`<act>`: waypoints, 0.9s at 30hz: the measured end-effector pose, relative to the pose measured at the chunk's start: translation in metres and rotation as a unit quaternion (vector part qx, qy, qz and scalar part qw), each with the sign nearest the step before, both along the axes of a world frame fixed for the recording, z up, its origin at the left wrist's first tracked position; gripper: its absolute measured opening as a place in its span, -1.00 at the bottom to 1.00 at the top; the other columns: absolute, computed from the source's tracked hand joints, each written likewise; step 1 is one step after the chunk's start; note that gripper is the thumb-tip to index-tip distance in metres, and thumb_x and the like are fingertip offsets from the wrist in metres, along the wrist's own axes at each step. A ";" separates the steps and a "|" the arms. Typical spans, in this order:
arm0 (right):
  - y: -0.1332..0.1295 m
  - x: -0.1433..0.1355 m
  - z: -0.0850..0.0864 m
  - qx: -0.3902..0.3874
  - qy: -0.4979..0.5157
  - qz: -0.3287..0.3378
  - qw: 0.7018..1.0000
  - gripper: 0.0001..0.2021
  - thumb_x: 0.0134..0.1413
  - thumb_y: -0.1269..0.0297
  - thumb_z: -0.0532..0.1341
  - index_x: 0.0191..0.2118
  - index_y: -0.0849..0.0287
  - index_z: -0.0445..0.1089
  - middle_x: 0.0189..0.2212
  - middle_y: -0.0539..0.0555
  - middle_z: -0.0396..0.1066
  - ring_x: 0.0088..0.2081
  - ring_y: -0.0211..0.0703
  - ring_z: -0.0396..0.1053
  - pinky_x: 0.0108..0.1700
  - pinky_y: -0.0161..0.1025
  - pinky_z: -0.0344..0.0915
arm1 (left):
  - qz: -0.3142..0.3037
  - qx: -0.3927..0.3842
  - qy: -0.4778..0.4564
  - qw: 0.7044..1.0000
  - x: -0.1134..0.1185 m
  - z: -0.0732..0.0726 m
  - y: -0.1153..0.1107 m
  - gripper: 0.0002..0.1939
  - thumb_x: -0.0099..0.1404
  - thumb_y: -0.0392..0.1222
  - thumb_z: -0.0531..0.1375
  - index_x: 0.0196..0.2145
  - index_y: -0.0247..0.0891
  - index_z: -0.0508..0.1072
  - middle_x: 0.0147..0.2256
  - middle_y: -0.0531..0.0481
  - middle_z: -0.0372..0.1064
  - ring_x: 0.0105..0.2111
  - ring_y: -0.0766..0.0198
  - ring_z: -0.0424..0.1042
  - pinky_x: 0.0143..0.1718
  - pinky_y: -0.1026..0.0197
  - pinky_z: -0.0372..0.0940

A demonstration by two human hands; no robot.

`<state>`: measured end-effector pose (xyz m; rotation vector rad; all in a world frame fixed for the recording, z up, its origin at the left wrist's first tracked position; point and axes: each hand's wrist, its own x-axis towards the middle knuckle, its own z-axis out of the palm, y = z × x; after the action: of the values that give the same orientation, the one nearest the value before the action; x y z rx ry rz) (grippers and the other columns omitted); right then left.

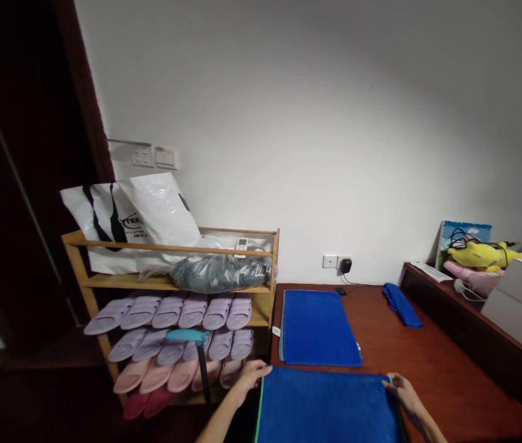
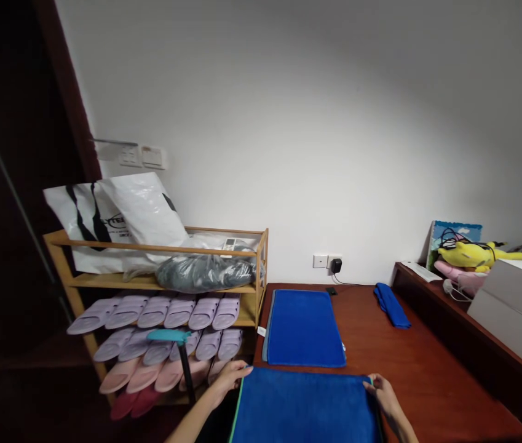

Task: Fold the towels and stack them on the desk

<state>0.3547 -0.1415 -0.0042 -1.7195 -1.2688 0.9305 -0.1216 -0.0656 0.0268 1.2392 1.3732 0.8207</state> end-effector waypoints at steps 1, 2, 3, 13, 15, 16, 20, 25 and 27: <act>-0.002 0.000 0.003 -0.001 0.018 0.004 1.000 -0.55 -0.33 -0.19 0.14 -0.46 0.14 0.29 -0.53 0.02 0.38 -0.41 -0.14 0.37 -0.30 -0.23 0.29 | -0.007 -0.006 -0.005 1.000 -0.001 0.002 0.001 -0.50 -0.25 0.26 0.31 -0.54 -0.22 0.37 -0.57 0.14 0.32 -0.48 0.29 0.34 -0.44 0.28 0.16; -0.003 0.000 0.006 -0.003 0.032 0.008 0.999 -0.54 -0.34 -0.19 0.16 -0.48 0.15 0.31 -0.53 0.03 0.38 -0.42 -0.14 0.37 -0.31 -0.23 0.29 | -0.010 -0.001 -0.009 1.000 -0.001 0.003 0.003 -0.50 -0.24 0.26 0.31 -0.53 -0.23 0.37 -0.57 0.14 0.32 -0.48 0.30 0.33 -0.44 0.28 0.15; -0.004 0.001 0.009 -0.005 0.042 0.010 0.999 -0.54 -0.36 -0.20 0.18 -0.51 0.16 0.31 -0.56 0.02 0.37 -0.45 -0.15 0.36 -0.33 -0.23 0.28 | -0.012 0.007 -0.012 1.000 -0.001 0.005 0.004 -0.49 -0.23 0.26 0.31 -0.52 -0.23 0.38 -0.56 0.15 0.32 -0.47 0.30 0.32 -0.44 0.28 0.14; 0.022 0.001 0.015 0.029 0.001 -0.072 0.997 -0.56 -0.42 -0.17 0.15 -0.54 0.15 0.37 -0.54 0.05 0.43 -0.40 -0.07 0.38 -0.31 -0.21 0.31 | 0.042 0.095 -0.023 0.994 0.027 0.001 0.026 -0.43 -0.20 0.38 0.20 -0.55 -0.23 0.34 -0.56 0.15 0.25 -0.44 0.27 0.27 -0.40 0.25 0.14; 0.030 0.000 0.011 0.038 -0.020 -0.096 0.994 -0.58 -0.43 -0.16 0.13 -0.54 0.13 0.38 -0.52 0.08 0.46 -0.36 0.00 0.41 -0.26 -0.17 0.32 | 0.060 0.113 -0.021 0.992 0.034 -0.001 0.030 -0.40 -0.20 0.44 0.15 -0.59 -0.23 0.31 -0.58 0.15 0.23 -0.47 0.27 0.26 -0.41 0.24 0.15; 0.035 0.000 0.009 0.042 -0.030 -0.108 0.993 -0.58 -0.44 -0.15 0.11 -0.55 0.12 0.37 -0.51 0.10 0.47 -0.35 0.04 0.42 -0.25 -0.14 0.33 | 0.068 0.122 -0.019 0.990 0.037 -0.001 0.032 -0.39 -0.19 0.46 0.13 -0.60 -0.22 0.30 -0.59 0.15 0.22 -0.48 0.27 0.26 -0.41 0.24 0.15; 0.053 -0.001 0.002 0.066 -0.064 -0.145 0.985 -0.61 -0.38 -0.15 0.04 -0.56 0.08 0.33 -0.48 0.15 0.50 -0.30 0.11 0.44 -0.19 -0.06 0.33 | 0.087 0.158 -0.006 0.984 0.043 0.001 0.049 -0.34 -0.20 0.51 0.07 -0.59 -0.23 0.33 -0.58 0.11 0.26 -0.48 0.25 0.29 -0.41 0.22 0.18; 0.081 -0.009 -0.006 0.084 -0.099 -0.154 0.979 -0.57 -0.17 -0.08 -0.11 -0.45 0.10 0.33 -0.37 0.19 0.52 -0.25 0.02 0.46 -0.17 -0.14 0.35 | 0.095 0.188 0.036 0.977 0.054 0.002 0.074 -0.34 -0.13 0.50 0.02 -0.53 -0.21 0.36 -0.54 0.10 0.29 -0.44 0.23 0.31 -0.38 0.24 0.19; 0.089 -0.014 -0.012 0.082 -0.122 -0.155 0.977 -0.58 -0.14 -0.05 -0.13 -0.45 0.10 0.33 -0.36 0.20 0.52 -0.24 0.01 0.47 -0.17 -0.13 0.36 | 0.098 0.190 0.073 0.974 0.059 -0.002 0.080 -0.42 -0.06 0.43 0.05 -0.55 -0.20 0.33 -0.57 0.12 0.26 -0.46 0.24 0.31 -0.40 0.25 0.19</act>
<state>0.3406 -0.0522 -0.0159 -1.8712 -1.1490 0.4328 -0.0626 0.0141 0.0252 1.4945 1.5197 1.1915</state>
